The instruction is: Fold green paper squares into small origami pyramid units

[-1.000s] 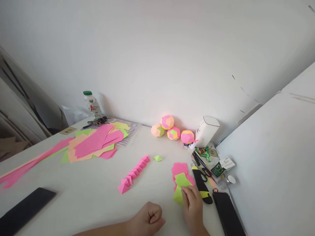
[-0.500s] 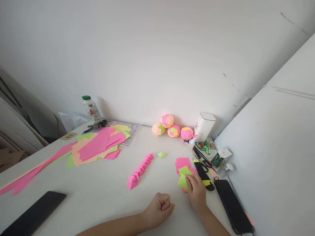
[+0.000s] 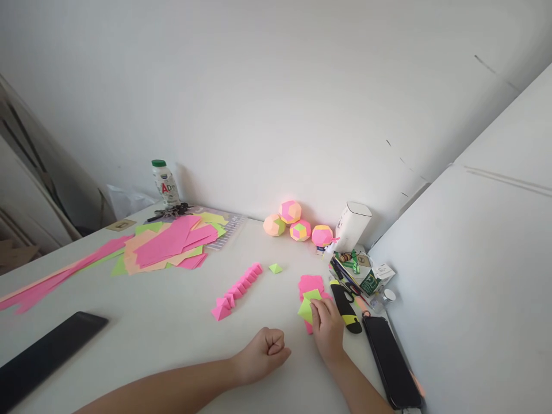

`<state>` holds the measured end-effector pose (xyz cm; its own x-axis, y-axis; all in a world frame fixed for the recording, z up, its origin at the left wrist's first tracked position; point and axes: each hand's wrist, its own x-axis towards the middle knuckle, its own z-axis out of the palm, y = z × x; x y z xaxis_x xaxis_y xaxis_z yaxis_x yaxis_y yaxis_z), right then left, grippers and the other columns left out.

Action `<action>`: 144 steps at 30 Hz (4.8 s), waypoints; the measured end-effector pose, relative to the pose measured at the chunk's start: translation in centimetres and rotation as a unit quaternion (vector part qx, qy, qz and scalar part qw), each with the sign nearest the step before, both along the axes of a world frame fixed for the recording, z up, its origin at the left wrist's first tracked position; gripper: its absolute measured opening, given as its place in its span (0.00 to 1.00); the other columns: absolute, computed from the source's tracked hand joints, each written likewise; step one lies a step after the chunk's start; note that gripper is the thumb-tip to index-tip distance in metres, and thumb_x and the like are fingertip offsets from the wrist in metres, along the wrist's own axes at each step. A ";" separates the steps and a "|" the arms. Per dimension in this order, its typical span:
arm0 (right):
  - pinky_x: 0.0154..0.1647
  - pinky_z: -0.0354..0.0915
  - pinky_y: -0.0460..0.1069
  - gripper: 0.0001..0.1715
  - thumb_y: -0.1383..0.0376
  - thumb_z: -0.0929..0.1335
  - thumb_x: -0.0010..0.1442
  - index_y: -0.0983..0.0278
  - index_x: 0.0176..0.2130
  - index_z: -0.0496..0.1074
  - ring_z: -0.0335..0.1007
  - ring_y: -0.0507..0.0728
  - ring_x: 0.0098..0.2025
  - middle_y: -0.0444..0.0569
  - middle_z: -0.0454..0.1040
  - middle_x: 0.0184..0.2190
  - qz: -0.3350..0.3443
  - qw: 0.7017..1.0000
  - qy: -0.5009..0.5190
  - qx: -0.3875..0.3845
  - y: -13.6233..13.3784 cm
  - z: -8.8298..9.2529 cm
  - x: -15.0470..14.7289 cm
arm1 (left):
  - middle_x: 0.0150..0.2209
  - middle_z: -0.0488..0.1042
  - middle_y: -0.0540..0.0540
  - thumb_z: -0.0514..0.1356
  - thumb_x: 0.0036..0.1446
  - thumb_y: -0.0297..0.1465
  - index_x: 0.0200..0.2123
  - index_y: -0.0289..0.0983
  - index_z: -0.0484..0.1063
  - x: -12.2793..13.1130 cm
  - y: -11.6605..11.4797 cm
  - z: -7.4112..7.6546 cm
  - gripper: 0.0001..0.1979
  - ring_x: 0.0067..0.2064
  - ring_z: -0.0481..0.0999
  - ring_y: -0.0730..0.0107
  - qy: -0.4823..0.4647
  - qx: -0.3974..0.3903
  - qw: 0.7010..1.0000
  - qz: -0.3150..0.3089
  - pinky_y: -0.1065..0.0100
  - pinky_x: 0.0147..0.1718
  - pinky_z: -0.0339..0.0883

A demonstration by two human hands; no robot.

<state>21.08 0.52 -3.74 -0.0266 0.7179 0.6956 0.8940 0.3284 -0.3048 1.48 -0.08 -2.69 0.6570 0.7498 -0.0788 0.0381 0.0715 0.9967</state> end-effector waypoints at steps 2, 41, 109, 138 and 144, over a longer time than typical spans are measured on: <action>0.36 0.66 0.51 0.13 0.65 0.60 0.64 0.65 0.36 0.73 0.71 0.58 0.34 0.52 0.72 0.31 0.003 1.000 -0.005 0.002 0.0 0.1 -0.1 | 0.16 0.46 0.60 0.59 0.49 0.30 0.17 0.39 0.45 0.0 0.0 -0.1 0.21 0.19 0.43 0.81 -0.007 -0.005 1.000 -0.005 0.73 0.17 0.40; 0.22 0.67 0.46 0.09 0.63 0.60 0.63 0.63 0.32 0.65 0.69 0.52 0.21 0.48 0.74 0.27 0.062 0.991 0.113 -0.018 -0.6 1.3 -0.4 | 0.16 0.64 0.50 0.56 0.50 0.49 0.22 0.35 0.63 0.3 2.2 0.6 0.22 0.24 0.70 0.67 -0.186 -0.259 0.947 -0.028 0.64 0.23 0.68; 0.17 0.41 0.43 0.19 0.56 0.73 0.50 0.64 0.23 0.63 0.41 0.45 0.16 0.34 0.52 0.14 0.217 0.671 0.606 -0.368 0.5 0.4 -3.7 | 0.15 0.57 0.57 0.71 0.38 0.35 0.21 0.34 0.63 -2.9 6.5 0.3 0.18 0.18 0.53 0.83 -0.240 -0.343 0.908 -0.029 0.74 0.20 0.43; 0.12 0.47 0.42 0.10 0.73 0.65 0.43 0.63 0.18 0.73 0.49 0.46 0.13 0.37 0.55 0.13 0.180 0.796 0.497 -0.295 -0.2 -0.1 -4.2 | 0.21 0.56 0.52 0.60 0.51 0.38 0.28 0.32 0.70 -3.2 6.2 1.4 0.13 0.23 0.52 0.77 -0.273 -0.422 0.861 -0.080 0.72 0.22 0.42; 0.15 0.50 0.43 0.14 0.74 0.63 0.45 0.62 0.19 0.75 0.52 0.48 0.15 0.39 0.59 0.13 0.221 0.850 0.402 -0.260 -0.4 0.7 -4.2 | 0.19 0.52 0.56 0.68 0.44 0.38 0.28 0.31 0.72 -3.1 5.7 1.3 0.16 0.22 0.49 0.80 -0.201 -0.368 0.908 -0.025 0.71 0.23 0.42</action>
